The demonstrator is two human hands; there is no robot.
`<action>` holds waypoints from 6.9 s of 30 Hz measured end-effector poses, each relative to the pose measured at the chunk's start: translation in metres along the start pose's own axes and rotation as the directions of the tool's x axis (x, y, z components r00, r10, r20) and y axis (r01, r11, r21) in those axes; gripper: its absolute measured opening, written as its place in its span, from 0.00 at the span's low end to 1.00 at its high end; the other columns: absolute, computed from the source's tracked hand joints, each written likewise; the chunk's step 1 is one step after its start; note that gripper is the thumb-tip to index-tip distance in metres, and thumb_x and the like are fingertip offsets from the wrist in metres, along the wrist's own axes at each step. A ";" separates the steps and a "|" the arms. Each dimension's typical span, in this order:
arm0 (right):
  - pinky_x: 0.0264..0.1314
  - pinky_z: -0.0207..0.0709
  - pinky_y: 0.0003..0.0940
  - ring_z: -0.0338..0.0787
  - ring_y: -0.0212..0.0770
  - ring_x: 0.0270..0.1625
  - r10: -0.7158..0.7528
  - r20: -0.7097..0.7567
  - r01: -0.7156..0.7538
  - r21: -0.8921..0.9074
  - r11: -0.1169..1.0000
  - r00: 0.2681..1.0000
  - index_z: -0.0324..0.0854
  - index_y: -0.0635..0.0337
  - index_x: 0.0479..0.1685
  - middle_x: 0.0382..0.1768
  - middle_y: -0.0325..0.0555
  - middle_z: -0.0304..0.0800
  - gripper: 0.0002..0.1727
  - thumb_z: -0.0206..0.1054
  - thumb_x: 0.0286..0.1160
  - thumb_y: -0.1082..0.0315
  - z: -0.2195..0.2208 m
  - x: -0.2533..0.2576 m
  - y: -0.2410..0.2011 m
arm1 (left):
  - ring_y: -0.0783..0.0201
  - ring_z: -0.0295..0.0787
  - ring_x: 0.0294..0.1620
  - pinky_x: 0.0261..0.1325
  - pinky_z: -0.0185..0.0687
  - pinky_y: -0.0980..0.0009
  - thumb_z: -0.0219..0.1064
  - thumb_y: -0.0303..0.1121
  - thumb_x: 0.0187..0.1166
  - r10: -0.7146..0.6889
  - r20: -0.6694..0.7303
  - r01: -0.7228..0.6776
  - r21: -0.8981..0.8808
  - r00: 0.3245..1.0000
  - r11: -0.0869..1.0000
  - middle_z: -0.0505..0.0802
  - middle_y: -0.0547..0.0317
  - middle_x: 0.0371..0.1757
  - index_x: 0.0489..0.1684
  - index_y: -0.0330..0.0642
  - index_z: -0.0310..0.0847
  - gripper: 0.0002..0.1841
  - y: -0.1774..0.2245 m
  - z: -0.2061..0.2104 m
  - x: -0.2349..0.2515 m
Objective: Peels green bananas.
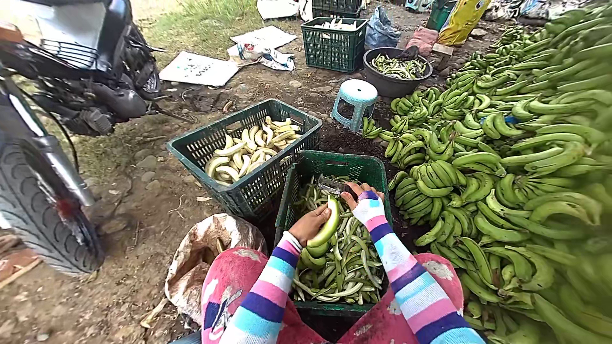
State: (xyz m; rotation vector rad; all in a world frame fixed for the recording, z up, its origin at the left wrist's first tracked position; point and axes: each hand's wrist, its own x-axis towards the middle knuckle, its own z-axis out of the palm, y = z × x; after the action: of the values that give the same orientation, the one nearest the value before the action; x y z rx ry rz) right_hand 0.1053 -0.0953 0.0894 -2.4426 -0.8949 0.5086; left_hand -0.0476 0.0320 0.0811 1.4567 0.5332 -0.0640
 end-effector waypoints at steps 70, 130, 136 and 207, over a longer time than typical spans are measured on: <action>0.81 0.57 0.72 0.81 0.69 0.73 -0.160 -0.209 0.166 0.013 0.986 0.965 0.83 0.46 0.77 0.67 0.64 0.87 0.30 0.64 0.81 0.41 0.028 -0.026 -0.013 | 0.57 0.88 0.43 0.51 0.86 0.58 0.35 0.49 0.97 -0.033 -0.544 -0.088 -0.196 0.838 0.977 0.90 0.43 0.46 0.64 0.28 0.78 0.32 0.013 0.005 0.006; 0.74 0.70 0.69 0.84 0.68 0.67 -0.381 -0.220 0.405 0.077 0.911 0.898 0.87 0.53 0.70 0.61 0.67 0.87 0.31 0.70 0.76 0.42 0.038 -0.042 0.009 | 0.67 0.89 0.29 0.33 0.87 0.70 0.47 0.44 0.94 0.003 -0.312 -0.222 -0.672 0.950 0.707 0.90 0.58 0.29 0.47 0.44 0.81 0.18 0.001 0.021 -0.005; 0.73 0.74 0.58 0.86 0.54 0.65 0.052 -0.103 0.027 0.646 0.763 0.993 0.79 0.59 0.75 0.62 0.61 0.89 0.27 0.54 0.92 0.49 0.031 0.000 0.007 | 0.74 0.82 0.22 0.25 0.79 0.80 0.35 0.37 0.95 0.168 -0.375 -0.351 -0.497 0.912 0.793 0.92 0.59 0.35 0.68 0.35 0.78 0.25 -0.010 0.014 0.001; 0.79 0.61 0.69 0.72 0.66 0.81 0.197 -0.012 -0.196 0.089 0.977 0.980 0.80 0.47 0.77 0.77 0.65 0.76 0.28 0.73 0.77 0.53 -0.061 -0.011 0.061 | 0.38 0.77 0.75 0.75 0.69 0.41 0.65 0.17 0.74 -0.244 -0.145 0.102 0.978 0.959 -0.182 0.88 0.39 0.67 0.51 0.30 0.90 0.12 -0.067 0.010 0.049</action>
State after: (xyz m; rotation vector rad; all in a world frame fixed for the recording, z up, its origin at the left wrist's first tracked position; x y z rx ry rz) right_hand 0.1575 -0.1622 0.1070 -2.4643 -0.6118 0.5779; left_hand -0.0249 0.0269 0.0007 2.9729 0.6013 -1.0542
